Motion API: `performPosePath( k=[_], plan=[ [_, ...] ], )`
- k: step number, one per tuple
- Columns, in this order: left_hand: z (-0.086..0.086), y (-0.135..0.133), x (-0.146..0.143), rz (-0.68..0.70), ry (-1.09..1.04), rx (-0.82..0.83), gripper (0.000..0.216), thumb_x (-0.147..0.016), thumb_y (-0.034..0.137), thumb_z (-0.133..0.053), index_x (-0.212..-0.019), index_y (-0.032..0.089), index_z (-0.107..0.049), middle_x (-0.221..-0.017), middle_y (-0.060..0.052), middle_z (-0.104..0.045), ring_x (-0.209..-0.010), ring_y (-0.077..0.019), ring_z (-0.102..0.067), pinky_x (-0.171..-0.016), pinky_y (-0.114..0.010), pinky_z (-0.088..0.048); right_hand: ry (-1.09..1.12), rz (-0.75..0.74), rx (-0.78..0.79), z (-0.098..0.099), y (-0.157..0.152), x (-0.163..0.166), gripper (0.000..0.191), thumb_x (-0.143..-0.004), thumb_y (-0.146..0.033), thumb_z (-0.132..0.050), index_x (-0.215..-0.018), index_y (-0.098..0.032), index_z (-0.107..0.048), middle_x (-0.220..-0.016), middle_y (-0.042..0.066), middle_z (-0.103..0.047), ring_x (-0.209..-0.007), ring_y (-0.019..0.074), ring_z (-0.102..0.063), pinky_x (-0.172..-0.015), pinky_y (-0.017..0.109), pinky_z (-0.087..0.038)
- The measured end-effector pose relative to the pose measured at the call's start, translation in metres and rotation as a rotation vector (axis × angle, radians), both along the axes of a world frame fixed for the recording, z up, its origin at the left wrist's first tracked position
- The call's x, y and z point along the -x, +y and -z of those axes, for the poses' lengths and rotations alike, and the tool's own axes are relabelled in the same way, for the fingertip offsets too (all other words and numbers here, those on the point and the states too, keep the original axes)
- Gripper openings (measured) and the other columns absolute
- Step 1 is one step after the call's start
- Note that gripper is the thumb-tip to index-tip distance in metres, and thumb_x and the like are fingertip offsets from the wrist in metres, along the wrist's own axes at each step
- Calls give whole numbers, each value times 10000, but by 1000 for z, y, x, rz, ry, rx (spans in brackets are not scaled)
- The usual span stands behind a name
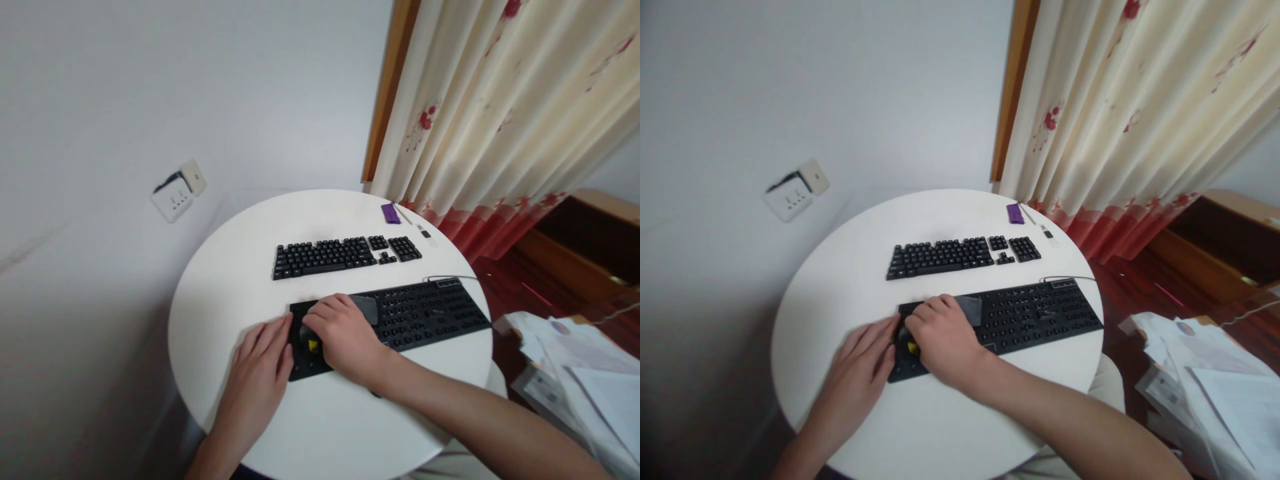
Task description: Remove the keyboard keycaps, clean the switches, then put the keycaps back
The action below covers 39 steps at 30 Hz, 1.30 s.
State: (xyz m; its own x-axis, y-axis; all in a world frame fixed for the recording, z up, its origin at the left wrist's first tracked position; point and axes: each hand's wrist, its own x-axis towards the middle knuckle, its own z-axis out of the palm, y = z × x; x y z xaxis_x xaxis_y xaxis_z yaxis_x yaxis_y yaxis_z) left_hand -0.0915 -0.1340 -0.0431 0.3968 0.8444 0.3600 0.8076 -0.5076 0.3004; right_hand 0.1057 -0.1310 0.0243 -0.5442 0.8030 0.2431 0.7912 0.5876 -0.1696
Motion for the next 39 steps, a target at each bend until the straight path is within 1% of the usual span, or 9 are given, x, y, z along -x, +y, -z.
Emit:
performPosePath(
  k=[3,8,13,18,22,29,31,36,39],
  plan=[
    [1,2,0,0,-14,-9,454,-971,293,-415,-1412,227,-504,-1346,-67,-589,-1188,-281,-507,-1042,-464,-436,-126,-42,-51,2,-7,-14,132,-953,-165,-524,-1001,-138,-644,-1062,104,-684,-1082,250,-543,-983,404,-389],
    [3,4,1,9,-23,-33,477,-969,333,-409,-1418,202,-502,-1333,-80,-597,-1178,-290,-512,-1024,-473,-445,-176,120,-56,6,-20,-75,260,-926,-114,-539,-1157,-158,-651,-1258,92,-655,-1196,258,-532,-1013,415,-416],
    [6,5,1,9,-12,-30,481,-976,336,-393,-1429,204,-490,-1339,-79,-594,-1181,-286,-510,-1029,-469,-436,-214,412,-32,11,-34,-169,538,-764,46,-486,-1199,-201,-683,-1297,48,-659,-1216,243,-570,-1049,409,-421],
    [7,5,1,5,-15,-36,484,-969,331,-400,-1428,207,-491,-1338,-82,-594,-1179,-286,-522,-1032,-466,-436,-314,788,-40,8,-48,-244,532,-723,0,-488,-1153,-218,-713,-1217,62,-703,-1093,250,-653,-936,368,-496],
    [9,7,2,21,-13,-56,477,-975,327,-399,-1427,204,-489,-1328,-92,-597,-1168,-283,-525,-1028,-472,-438,-221,871,-131,7,-53,-241,536,-726,-6,-464,-1156,-214,-709,-1204,70,-706,-1091,256,-652,-933,377,-505],
    [11,10,5,40,2,-83,474,-980,336,-397,-1414,175,-500,-1315,-109,-604,-1165,-291,-528,-1025,-480,-441,-127,268,-108,30,-62,-188,717,-683,56,-416,-1323,-205,-611,-1384,28,-597,-1292,215,-521,-1096,413,-408],
    [11,10,5,39,1,-84,474,-979,337,-397,-1412,176,-504,-1317,-108,-603,-1167,-292,-531,-1028,-479,-441,-156,337,-120,34,-65,-202,686,-697,51,-423,-1304,-198,-625,-1380,35,-600,-1290,230,-522,-1096,432,-403],
    [11,10,4,27,-1,-84,477,-975,351,-389,-1406,185,-512,-1311,-102,-612,-1160,-293,-541,-1019,-480,-451,-204,785,-136,29,-71,-261,541,-714,-5,-467,-1163,-189,-707,-1232,84,-692,-1158,270,-617,-1004,425,-471],
    [11,11,4,29,0,-87,479,-971,358,-389,-1398,185,-520,-1311,-102,-612,-1159,-296,-545,-1021,-478,-452,-192,889,-180,25,-77,-264,521,-718,-24,-476,-1155,-186,-710,-1202,96,-702,-1126,284,-632,-979,423,-486]
  ],
)
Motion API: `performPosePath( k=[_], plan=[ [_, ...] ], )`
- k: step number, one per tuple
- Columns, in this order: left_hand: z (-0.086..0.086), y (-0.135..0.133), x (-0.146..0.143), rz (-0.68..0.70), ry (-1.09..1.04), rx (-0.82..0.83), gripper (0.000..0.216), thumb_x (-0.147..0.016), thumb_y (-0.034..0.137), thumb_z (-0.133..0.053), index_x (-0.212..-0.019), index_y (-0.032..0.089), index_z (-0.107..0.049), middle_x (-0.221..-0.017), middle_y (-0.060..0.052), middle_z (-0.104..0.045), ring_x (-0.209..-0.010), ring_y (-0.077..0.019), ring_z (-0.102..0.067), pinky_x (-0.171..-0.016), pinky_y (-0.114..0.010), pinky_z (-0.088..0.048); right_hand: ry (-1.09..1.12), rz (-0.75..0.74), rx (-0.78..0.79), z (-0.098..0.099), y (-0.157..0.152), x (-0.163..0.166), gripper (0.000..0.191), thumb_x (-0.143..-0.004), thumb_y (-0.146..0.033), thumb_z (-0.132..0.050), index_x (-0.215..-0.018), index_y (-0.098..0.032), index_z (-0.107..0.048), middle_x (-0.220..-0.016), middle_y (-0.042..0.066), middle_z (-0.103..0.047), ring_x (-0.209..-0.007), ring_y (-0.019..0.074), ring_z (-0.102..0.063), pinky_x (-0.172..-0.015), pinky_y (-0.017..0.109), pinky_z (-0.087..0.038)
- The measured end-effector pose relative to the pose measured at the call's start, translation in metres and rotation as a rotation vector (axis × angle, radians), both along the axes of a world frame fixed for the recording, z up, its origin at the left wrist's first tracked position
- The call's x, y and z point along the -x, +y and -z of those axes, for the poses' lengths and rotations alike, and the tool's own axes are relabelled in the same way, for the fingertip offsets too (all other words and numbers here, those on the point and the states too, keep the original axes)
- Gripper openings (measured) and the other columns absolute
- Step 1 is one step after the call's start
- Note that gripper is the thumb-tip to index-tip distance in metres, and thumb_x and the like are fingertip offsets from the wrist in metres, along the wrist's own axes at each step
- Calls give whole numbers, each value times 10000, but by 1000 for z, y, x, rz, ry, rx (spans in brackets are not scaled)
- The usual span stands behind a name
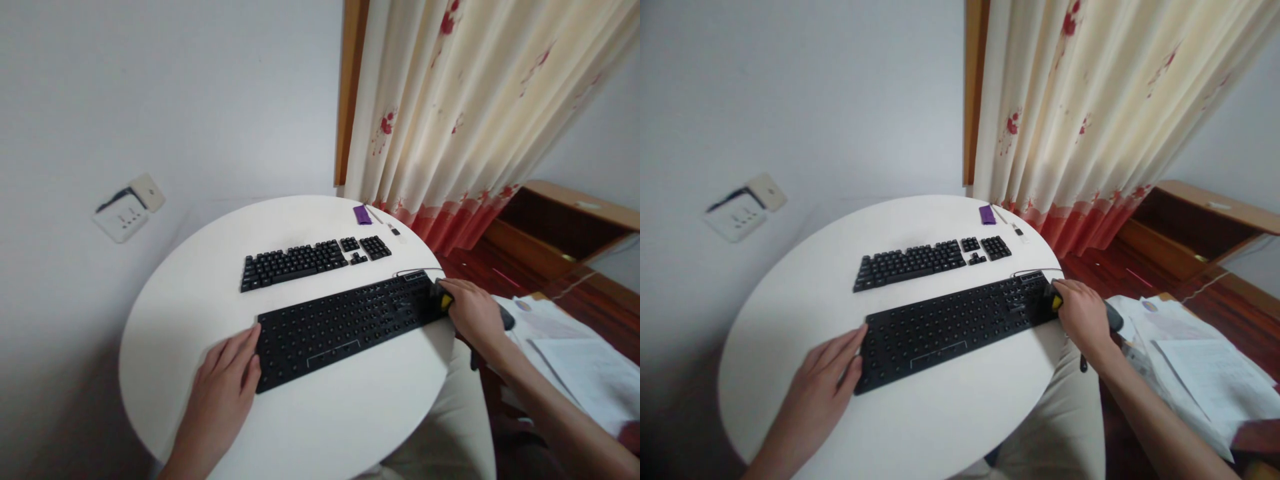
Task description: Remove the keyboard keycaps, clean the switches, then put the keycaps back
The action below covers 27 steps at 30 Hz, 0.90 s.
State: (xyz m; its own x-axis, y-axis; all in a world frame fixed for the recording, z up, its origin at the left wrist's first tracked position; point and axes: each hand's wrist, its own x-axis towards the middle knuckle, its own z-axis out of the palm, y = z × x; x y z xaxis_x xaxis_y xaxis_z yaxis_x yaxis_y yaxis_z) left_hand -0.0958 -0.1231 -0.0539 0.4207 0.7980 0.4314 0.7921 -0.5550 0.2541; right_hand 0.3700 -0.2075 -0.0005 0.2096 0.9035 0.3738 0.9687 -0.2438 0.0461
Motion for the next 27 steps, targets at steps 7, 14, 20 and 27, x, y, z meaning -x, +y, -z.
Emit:
performPosePath(
  k=[7,14,20,27],
  plan=[
    [4,4,2,14,9,-8,487,-971,376,-382,-1408,200,-507,-1321,-103,-606,-1162,-300,-549,-1021,-483,-450,83,-498,72,14,-13,54,745,-655,43,-423,-1325,-220,-613,-1397,29,-585,-1304,226,-514,-1111,433,-401],
    [4,3,2,12,5,-10,492,-969,366,-388,-1408,181,-510,-1321,-109,-607,-1161,-306,-548,-1017,-482,-456,59,-54,64,5,-12,-8,570,-692,-6,-428,-1173,-135,-704,-1237,108,-687,-1147,280,-631,-1003,432,-495],
    [2,1,1,5,-5,3,476,-969,340,-397,-1401,181,-520,-1304,-110,-615,-1154,-301,-546,-1011,-483,-459,119,-89,37,-3,4,6,605,-688,-3,-440,-1211,-183,-683,-1288,63,-663,-1192,243,-606,-1039,379,-468],
    [1,-4,-3,-20,-31,25,462,-964,292,-421,-1407,197,-513,-1298,-96,-615,-1169,-290,-533,-1015,-498,-465,206,-106,-12,-33,24,52,587,-705,-14,-452,-1200,-232,-682,-1237,56,-690,-1098,275,-658,-898,365,-529]
  ],
)
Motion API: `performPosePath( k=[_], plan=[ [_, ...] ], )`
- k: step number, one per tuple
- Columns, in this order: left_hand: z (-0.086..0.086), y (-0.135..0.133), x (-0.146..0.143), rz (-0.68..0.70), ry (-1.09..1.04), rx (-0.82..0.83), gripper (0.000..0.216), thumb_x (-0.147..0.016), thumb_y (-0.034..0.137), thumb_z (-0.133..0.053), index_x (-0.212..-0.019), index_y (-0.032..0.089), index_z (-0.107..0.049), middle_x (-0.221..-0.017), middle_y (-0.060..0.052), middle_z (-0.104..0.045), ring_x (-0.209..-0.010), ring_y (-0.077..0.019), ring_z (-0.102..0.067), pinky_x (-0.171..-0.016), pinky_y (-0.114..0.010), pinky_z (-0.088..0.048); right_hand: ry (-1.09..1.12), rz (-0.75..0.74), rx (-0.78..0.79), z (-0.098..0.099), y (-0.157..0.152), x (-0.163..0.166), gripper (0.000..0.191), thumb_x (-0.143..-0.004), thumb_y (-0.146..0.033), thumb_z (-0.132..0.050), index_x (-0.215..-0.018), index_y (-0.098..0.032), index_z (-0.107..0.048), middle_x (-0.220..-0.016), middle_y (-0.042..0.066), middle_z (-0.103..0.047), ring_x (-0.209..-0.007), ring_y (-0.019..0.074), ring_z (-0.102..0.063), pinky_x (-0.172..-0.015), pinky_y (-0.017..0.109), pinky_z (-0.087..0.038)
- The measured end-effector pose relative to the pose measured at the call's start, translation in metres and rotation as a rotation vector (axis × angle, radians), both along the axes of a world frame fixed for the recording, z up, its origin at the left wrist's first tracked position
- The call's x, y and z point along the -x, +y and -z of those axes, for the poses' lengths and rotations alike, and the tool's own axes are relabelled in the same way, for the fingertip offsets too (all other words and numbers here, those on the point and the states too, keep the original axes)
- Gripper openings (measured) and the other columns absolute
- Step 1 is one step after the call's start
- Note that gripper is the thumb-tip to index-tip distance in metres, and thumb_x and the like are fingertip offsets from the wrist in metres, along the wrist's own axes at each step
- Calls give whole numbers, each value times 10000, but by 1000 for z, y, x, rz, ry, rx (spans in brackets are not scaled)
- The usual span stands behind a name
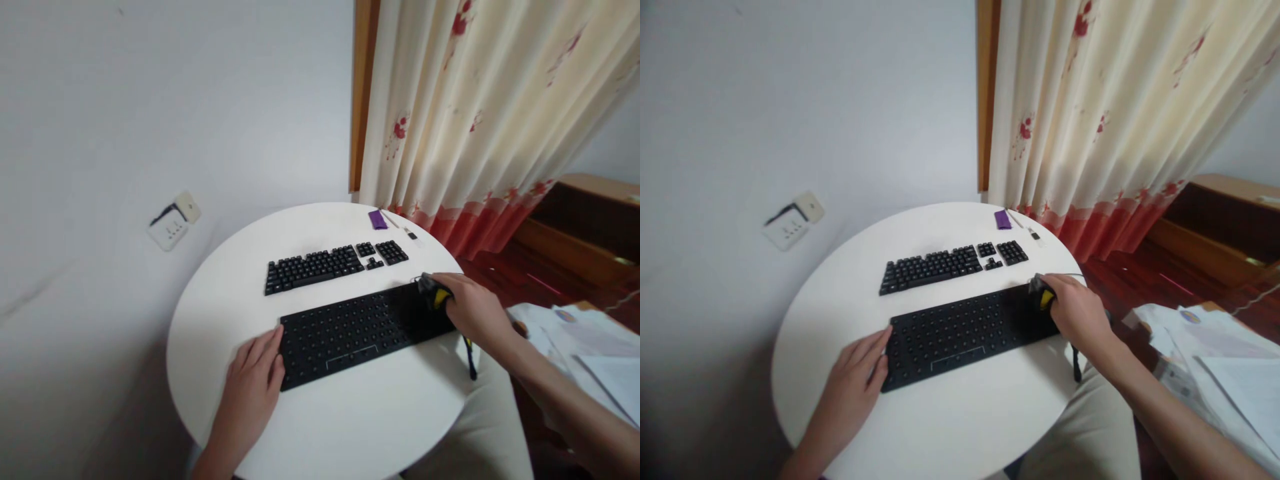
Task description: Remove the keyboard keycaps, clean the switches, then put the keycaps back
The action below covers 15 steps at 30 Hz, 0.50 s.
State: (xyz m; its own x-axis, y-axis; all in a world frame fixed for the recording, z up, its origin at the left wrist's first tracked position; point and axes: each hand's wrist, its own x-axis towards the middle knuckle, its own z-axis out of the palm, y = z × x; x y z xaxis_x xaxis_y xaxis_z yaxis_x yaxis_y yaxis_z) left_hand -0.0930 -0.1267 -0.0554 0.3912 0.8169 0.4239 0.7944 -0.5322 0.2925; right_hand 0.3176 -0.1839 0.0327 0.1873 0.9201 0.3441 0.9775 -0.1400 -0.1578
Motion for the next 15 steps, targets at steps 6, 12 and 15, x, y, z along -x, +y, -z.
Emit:
performPosePath(
  k=[6,12,15],
  plan=[
    [-22,-6,-1,-50,-179,-6,458,-950,323,-502,-1403,253,-502,-1334,-87,-574,-1236,-277,-524,-1063,-493,-453,347,-343,-28,-26,32,67,597,-669,13,-447,-1151,-236,-696,-1127,32,-729,-1059,243,-665,-951,351,-497],
    [-91,0,-27,193,-241,161,789,-827,376,-718,-1509,325,-325,-1524,-61,-410,-1394,-271,-394,-1163,-453,-351,479,-639,83,-31,62,141,484,-699,14,-485,-1083,-173,-712,-1064,83,-734,-1014,238,-658,-917,338,-482],
    [-111,21,-46,328,-242,226,763,-754,345,-793,-1437,296,-457,-1459,-70,-497,-1343,-275,-456,-1151,-432,-357,519,-701,80,-30,73,157,438,-688,10,-520,-1056,-141,-704,-1043,103,-725,-997,241,-645,-892,322,-472]
  ],
)
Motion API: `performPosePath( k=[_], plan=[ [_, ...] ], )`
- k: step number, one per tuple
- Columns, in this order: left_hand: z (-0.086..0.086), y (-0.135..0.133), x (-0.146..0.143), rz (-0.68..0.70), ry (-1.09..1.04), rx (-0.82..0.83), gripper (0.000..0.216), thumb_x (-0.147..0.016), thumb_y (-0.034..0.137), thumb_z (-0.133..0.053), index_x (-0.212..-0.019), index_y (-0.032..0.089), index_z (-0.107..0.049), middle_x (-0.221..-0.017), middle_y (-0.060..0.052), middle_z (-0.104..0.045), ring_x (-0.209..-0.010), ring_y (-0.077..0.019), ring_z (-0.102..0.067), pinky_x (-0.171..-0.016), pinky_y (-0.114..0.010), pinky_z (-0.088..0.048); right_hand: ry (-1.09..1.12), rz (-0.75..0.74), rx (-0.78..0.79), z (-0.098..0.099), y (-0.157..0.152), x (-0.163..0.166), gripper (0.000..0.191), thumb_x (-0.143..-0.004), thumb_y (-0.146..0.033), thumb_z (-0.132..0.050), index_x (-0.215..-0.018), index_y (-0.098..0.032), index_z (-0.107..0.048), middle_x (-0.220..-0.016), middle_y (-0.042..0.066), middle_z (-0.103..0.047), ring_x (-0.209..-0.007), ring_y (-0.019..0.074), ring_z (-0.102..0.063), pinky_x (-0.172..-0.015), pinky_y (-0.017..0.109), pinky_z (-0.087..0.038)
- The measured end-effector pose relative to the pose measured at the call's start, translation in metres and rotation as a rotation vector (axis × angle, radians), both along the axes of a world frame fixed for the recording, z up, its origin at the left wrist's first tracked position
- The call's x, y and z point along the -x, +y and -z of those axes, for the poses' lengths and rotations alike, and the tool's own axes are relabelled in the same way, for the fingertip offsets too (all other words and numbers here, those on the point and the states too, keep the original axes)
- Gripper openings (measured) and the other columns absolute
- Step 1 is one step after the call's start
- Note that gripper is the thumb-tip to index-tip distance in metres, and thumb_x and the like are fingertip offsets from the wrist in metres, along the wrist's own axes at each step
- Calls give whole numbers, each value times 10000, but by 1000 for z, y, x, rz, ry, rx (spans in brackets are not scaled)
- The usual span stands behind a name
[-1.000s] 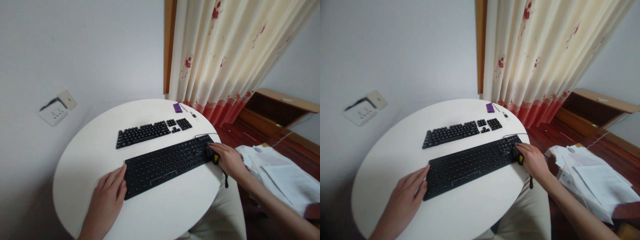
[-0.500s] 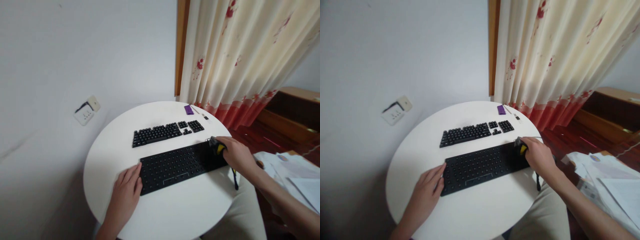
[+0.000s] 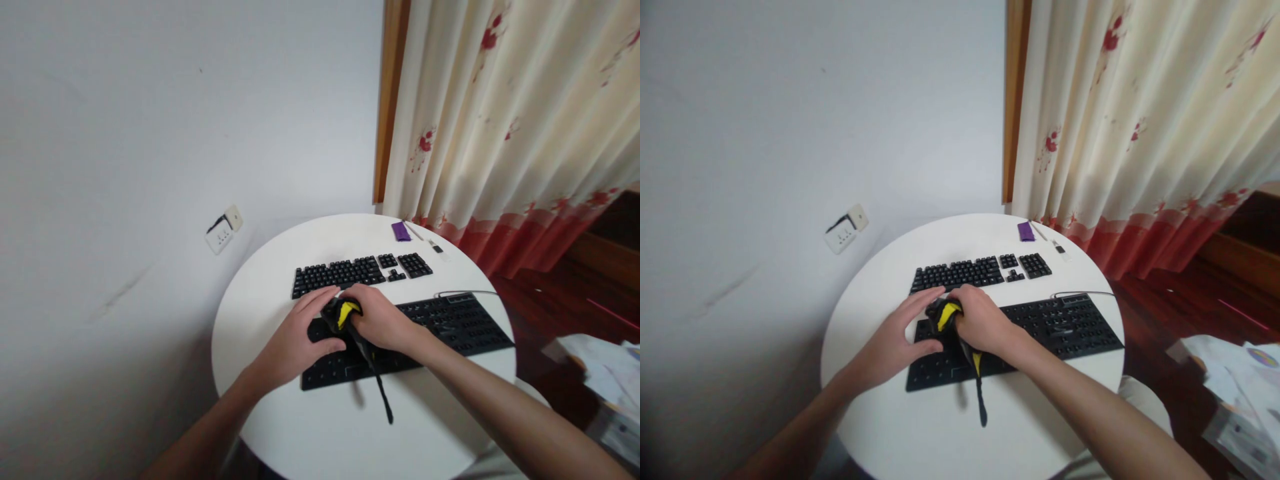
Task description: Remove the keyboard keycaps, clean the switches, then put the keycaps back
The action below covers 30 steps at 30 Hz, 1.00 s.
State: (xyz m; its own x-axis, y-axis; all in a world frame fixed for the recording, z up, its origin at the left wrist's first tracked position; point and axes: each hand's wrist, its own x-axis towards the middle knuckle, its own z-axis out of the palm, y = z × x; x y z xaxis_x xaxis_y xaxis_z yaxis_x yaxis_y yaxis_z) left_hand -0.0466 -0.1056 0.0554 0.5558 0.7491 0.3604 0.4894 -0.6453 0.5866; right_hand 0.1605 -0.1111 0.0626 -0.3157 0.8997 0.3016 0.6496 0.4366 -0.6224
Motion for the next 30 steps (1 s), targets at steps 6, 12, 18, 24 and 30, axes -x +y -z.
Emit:
performPosePath(
  k=[6,12,18,24,30],
  plan=[
    [-3,56,-18,51,-113,159,165,-810,261,-674,-950,187,-722,-948,-37,-720,-892,-207,-656,-805,-308,-522,173,70,94,10,14,-15,252,-740,-113,-646,-983,-159,-695,-931,58,-728,-836,209,-643,-753,295,-479],
    [1,98,-30,29,-237,410,290,-830,427,-628,-808,145,-692,-749,-22,-689,-706,-190,-629,-631,-278,-499,327,125,196,10,25,-31,247,-767,-224,-707,-994,-130,-682,-906,46,-727,-786,184,-627,-672,274,-476],
    [6,121,-24,-150,-465,279,345,-884,454,-576,-1041,163,-674,-868,-48,-713,-792,-185,-660,-762,-297,-526,333,210,261,-9,77,-57,154,-760,-249,-731,-852,-126,-720,-778,33,-726,-677,169,-630,-574,248,-466],
    [14,135,4,-307,-378,143,316,-914,417,-527,-1059,172,-664,-830,-36,-712,-774,-179,-678,-769,-300,-534,335,580,163,-27,198,-113,184,-780,-237,-753,-926,-131,-717,-850,55,-743,-693,163,-674,-588,237,-528],
    [14,139,13,-416,-240,14,308,-914,423,-515,-1049,197,-676,-819,-28,-729,-793,-194,-694,-754,-296,-537,198,751,192,-2,298,-139,186,-815,-210,-730,-937,-73,-702,-872,105,-730,-726,175,-675,-637,257,-524]
  ],
)
